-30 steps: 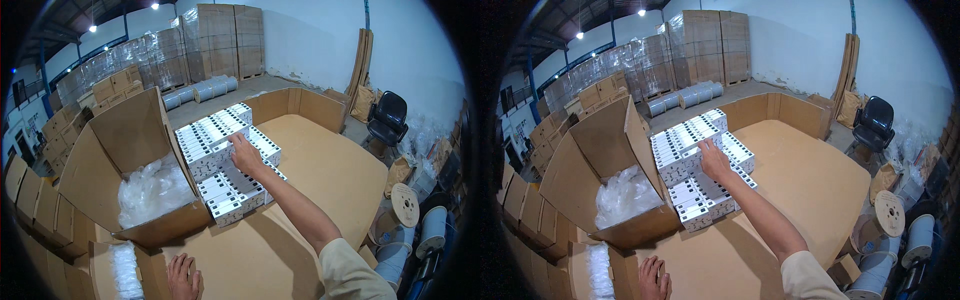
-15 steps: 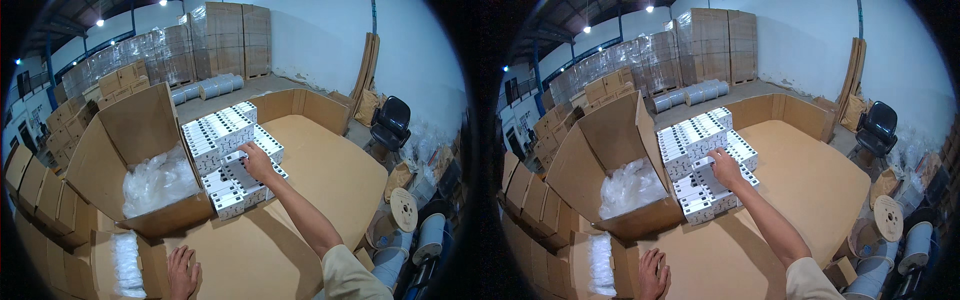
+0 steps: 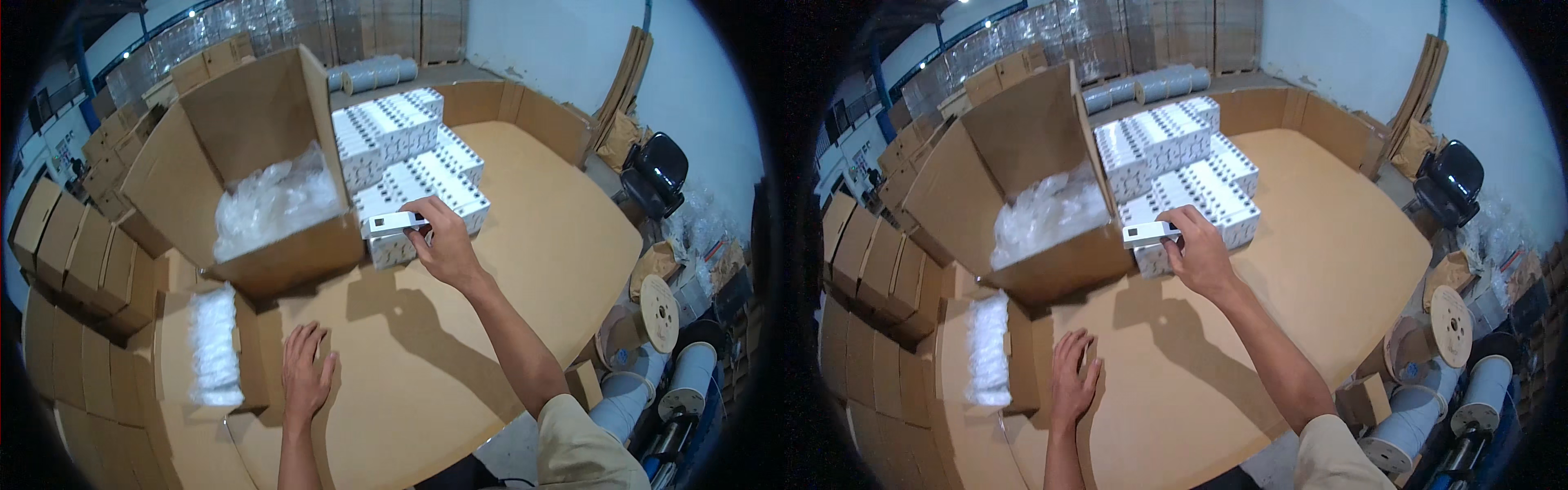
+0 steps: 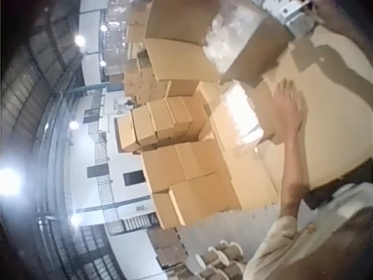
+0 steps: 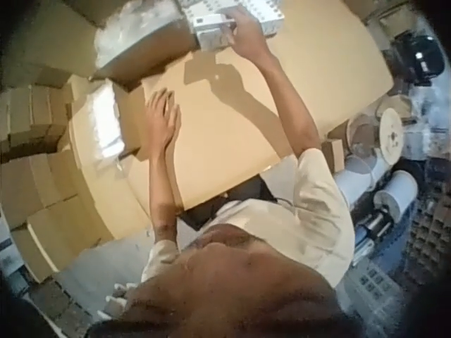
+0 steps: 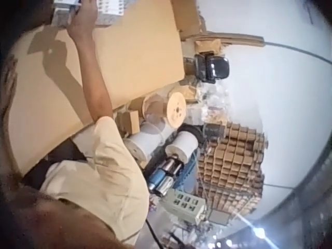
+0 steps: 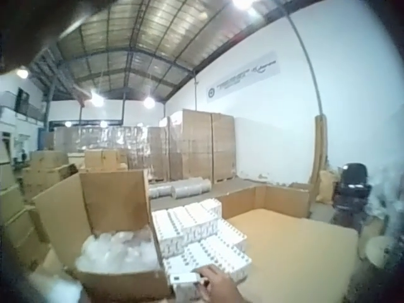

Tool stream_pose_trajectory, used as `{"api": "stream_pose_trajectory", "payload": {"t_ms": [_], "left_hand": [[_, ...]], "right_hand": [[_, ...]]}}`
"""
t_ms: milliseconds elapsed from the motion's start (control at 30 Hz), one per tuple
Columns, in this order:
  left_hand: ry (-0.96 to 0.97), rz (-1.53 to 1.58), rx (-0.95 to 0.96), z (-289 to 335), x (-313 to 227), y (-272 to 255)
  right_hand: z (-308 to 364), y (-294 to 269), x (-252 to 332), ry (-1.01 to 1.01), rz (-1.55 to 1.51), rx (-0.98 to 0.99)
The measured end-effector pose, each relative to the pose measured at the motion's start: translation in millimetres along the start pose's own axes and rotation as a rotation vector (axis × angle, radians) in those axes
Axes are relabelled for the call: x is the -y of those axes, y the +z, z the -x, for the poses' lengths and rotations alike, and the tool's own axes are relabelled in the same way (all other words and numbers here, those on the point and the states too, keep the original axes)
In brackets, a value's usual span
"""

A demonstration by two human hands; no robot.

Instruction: Packing small electronic components in white boxes into protective bags and then into larger shipping containers.

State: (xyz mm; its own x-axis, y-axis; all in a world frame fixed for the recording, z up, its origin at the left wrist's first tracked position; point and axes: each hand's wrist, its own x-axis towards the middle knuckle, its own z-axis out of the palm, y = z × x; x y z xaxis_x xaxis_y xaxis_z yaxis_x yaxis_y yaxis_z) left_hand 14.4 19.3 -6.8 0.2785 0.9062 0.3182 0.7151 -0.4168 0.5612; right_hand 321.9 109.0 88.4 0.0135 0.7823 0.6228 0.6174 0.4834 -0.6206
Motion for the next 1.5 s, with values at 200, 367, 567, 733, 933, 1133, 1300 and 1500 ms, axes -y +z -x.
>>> {"api": "stream_pose_trajectory", "payload": {"t_ms": [200,367,567,733,933,1133,1300,1500], "left_hand": [[-0.189,0.296,-0.091,-4.0,2.3,-7.6],[-0.475,0.798,-0.049,-1.8,8.2,-20.3],[-0.517,1.078,-0.032,5.7,16.3,-24.0],[-0.424,1.069,-0.137,-1.4,18.0,-17.2],[-0.404,0.999,-0.188,-7.2,10.8,-13.2],[-0.329,0.878,-0.131,-3.8,21.3,-6.8],[-0.35,0.702,-0.111,-2.0,24.2,-3.6],[-0.358,0.563,-0.074,-2.0,18.0,-7.6]], "right_hand": [[57.6,42.1,40.7,0.098,-0.118,0.132],[88.9,72.7,68.5,0.105,-0.129,0.308],[109.8,89.6,86.2,0.046,-0.223,0.342],[111.7,91.6,79.2,0.184,-0.361,0.351],[121.0,111.7,40.3,0.3,-0.656,0.216],[116.0,104.4,40.1,0.378,-0.492,0.302],[113.5,101.3,41.0,0.356,-0.403,0.38],[114.7,99.6,38.3,0.314,-0.347,0.398]]}}
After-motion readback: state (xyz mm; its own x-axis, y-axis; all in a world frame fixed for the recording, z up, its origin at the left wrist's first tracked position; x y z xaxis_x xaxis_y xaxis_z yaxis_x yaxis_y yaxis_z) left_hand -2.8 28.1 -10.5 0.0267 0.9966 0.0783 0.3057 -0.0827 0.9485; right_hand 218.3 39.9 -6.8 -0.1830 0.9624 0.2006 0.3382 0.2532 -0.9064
